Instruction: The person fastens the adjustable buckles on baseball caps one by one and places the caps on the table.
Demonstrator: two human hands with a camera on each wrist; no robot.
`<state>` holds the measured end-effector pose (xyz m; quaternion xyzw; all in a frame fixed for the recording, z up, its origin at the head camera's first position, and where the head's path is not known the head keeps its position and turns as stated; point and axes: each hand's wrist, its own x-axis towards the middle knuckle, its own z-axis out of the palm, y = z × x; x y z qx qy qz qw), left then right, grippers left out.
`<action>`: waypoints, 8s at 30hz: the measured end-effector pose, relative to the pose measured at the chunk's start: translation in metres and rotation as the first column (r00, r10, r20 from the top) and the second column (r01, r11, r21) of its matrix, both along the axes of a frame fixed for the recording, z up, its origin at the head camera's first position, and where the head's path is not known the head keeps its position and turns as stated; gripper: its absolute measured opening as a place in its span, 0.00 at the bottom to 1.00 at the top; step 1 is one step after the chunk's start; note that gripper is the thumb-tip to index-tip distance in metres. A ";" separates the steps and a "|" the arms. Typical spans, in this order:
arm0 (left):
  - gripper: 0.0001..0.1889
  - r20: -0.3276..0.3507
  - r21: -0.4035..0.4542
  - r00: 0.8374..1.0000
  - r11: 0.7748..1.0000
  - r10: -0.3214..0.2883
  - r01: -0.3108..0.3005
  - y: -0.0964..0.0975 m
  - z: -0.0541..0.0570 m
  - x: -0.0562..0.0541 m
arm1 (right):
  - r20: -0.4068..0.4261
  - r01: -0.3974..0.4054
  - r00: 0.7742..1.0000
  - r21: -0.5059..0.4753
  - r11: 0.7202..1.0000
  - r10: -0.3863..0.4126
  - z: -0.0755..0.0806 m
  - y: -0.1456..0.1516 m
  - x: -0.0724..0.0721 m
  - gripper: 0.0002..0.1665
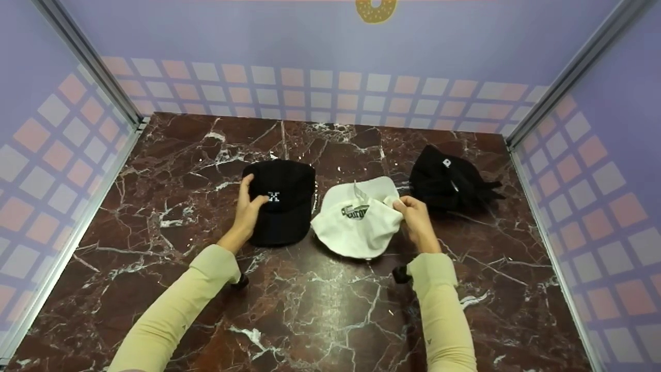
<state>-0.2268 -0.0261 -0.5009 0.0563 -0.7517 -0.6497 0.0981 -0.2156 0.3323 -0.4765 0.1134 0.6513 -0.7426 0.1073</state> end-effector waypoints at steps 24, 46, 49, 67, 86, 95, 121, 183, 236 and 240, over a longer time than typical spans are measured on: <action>0.26 0.067 -0.671 0.891 0.641 -0.449 0.373 0.043 0.001 0.016 | 0.000 -0.136 0.990 -0.153 0.979 0.138 -0.024 -0.029 -0.002 0.13; 0.09 -0.008 -0.628 0.929 0.725 -0.370 0.283 0.034 -0.005 0.012 | 0.055 -0.136 0.989 -0.061 0.989 0.139 -0.022 -0.039 -0.007 0.09; 0.08 -0.027 -0.588 0.924 0.754 -0.381 0.294 0.033 -0.004 0.012 | 0.076 -0.213 0.975 0.077 0.974 0.207 -0.016 -0.034 -0.008 0.06; 0.07 -0.043 -0.182 0.928 0.916 -0.371 0.357 0.032 0.006 0.006 | 0.207 -0.475 0.865 0.628 0.616 0.457 0.008 -0.020 -0.017 0.18; 0.06 -0.078 -0.150 0.916 0.913 -0.393 0.379 0.032 0.042 0.024 | 0.018 -0.272 0.849 0.872 0.407 0.529 0.030 -0.035 -0.020 0.28; 0.05 -0.002 0.080 0.920 0.917 -0.393 0.392 0.033 0.040 0.023 | 0.155 -0.357 0.748 0.914 0.194 0.646 0.022 -0.046 -0.021 0.31; 0.10 -0.103 -0.437 0.914 0.843 -0.393 0.313 0.029 0.019 0.012 | -0.250 -0.444 0.779 0.426 0.788 0.575 0.037 -0.068 -0.006 0.07; 0.05 -0.065 -0.354 0.823 0.784 -0.564 0.510 0.019 0.041 0.008 | -0.043 -0.531 0.695 0.642 0.552 0.718 0.060 -0.074 -0.017 0.37; 0.09 -0.061 -0.262 0.838 0.819 -0.542 0.511 0.026 0.068 0.026 | 0.191 -0.936 0.304 0.240 0.256 0.933 0.015 -0.093 -0.015 0.26; 0.09 -0.052 -0.270 0.841 0.818 -0.539 0.508 0.028 0.068 0.026 | 0.279 -0.898 0.354 0.368 0.242 0.893 0.025 -0.107 -0.008 0.28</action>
